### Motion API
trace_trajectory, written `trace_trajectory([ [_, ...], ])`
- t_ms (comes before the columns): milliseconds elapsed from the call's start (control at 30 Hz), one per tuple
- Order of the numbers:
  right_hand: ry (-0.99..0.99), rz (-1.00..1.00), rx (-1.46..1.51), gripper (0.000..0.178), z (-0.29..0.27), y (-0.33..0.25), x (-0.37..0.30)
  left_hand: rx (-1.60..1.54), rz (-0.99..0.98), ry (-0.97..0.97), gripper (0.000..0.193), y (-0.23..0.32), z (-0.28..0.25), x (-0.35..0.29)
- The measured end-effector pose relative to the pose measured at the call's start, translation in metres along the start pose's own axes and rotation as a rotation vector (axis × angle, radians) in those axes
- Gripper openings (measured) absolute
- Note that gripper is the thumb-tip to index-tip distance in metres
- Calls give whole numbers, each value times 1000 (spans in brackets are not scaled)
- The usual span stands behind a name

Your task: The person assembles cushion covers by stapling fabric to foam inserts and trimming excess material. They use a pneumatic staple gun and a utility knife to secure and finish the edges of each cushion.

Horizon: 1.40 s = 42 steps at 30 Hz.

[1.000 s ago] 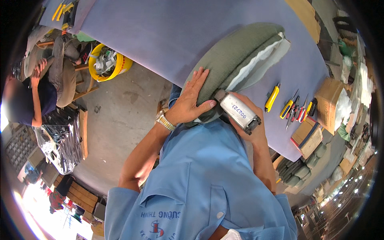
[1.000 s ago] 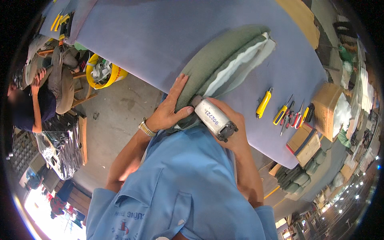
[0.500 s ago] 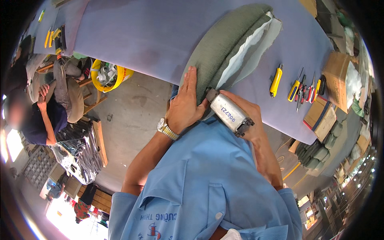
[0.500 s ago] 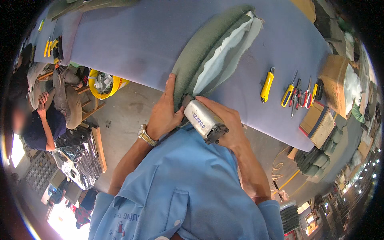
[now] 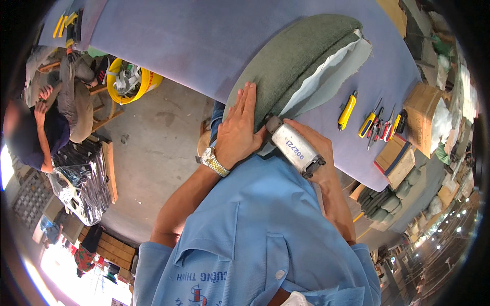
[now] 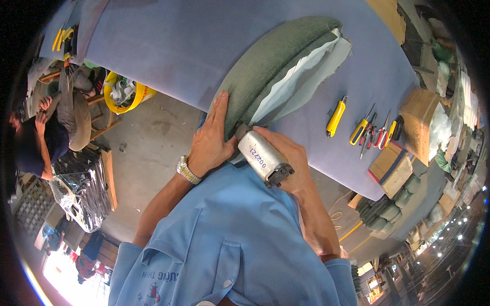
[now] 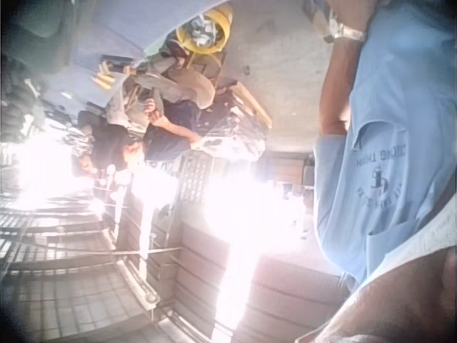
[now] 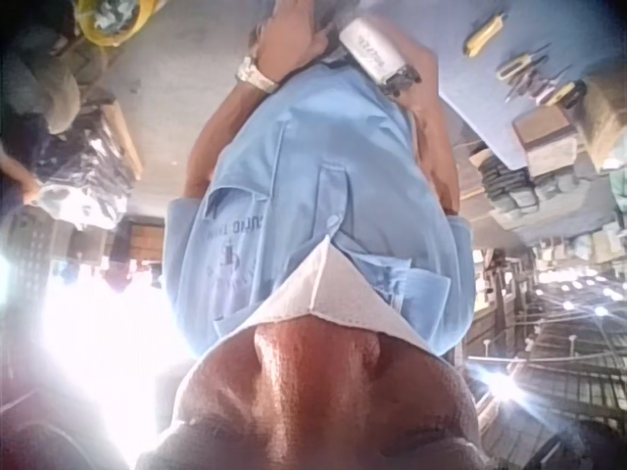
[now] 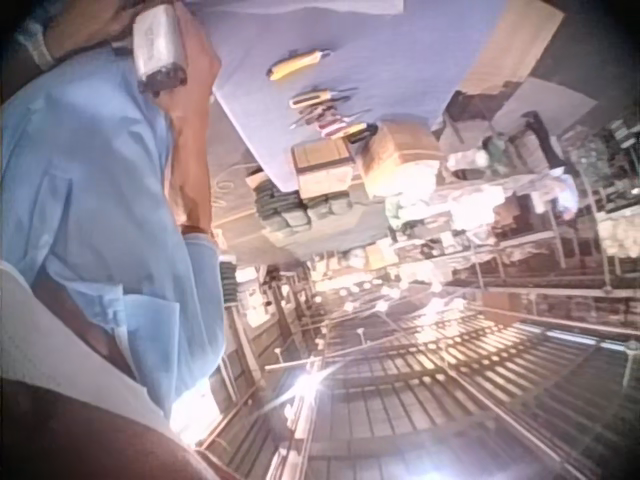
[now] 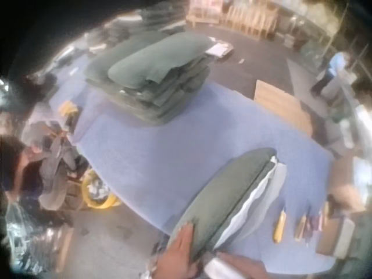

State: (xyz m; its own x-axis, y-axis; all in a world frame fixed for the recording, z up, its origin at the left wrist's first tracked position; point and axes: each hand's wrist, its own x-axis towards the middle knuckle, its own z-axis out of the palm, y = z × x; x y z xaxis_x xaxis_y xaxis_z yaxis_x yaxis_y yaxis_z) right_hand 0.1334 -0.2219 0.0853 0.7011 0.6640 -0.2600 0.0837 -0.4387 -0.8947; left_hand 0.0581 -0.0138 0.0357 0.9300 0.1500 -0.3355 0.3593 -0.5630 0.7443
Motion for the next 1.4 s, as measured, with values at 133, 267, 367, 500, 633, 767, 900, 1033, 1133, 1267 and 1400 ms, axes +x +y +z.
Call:
trace_trajectory([
  [133,-26,47,5,66,1,-7,0,-1,-3,1,104,2,-3,-1],
  [267,2,160,27,65,12,-8,3,8,3,30,103,2,3,-1],
  [367,14,109,33,60,14,-10,6,1,9,39,105,-3,1,1],
  [500,-2,24,-2,68,13,-4,-1,-39,-14,13,108,0,-4,-1],
  [633,-48,45,-11,69,12,-11,-5,-46,44,56,108,-8,3,-2],
  [767,-36,127,-3,65,21,-18,0,-12,63,40,112,-4,2,-1],
  [900,-4,88,-38,63,31,-24,6,-142,159,-92,119,-16,-19,5],
  [1033,14,36,-44,64,38,-23,10,-690,182,-297,119,-59,-47,1],
  [1133,17,-34,-90,65,38,-18,13,-420,136,-137,110,-58,-24,-15],
  [1267,44,-108,-200,68,43,-13,9,-197,1,-48,98,-40,-20,-27],
  [1400,54,-111,-205,70,47,-16,9,-83,-46,-6,94,-34,-25,-33],
])
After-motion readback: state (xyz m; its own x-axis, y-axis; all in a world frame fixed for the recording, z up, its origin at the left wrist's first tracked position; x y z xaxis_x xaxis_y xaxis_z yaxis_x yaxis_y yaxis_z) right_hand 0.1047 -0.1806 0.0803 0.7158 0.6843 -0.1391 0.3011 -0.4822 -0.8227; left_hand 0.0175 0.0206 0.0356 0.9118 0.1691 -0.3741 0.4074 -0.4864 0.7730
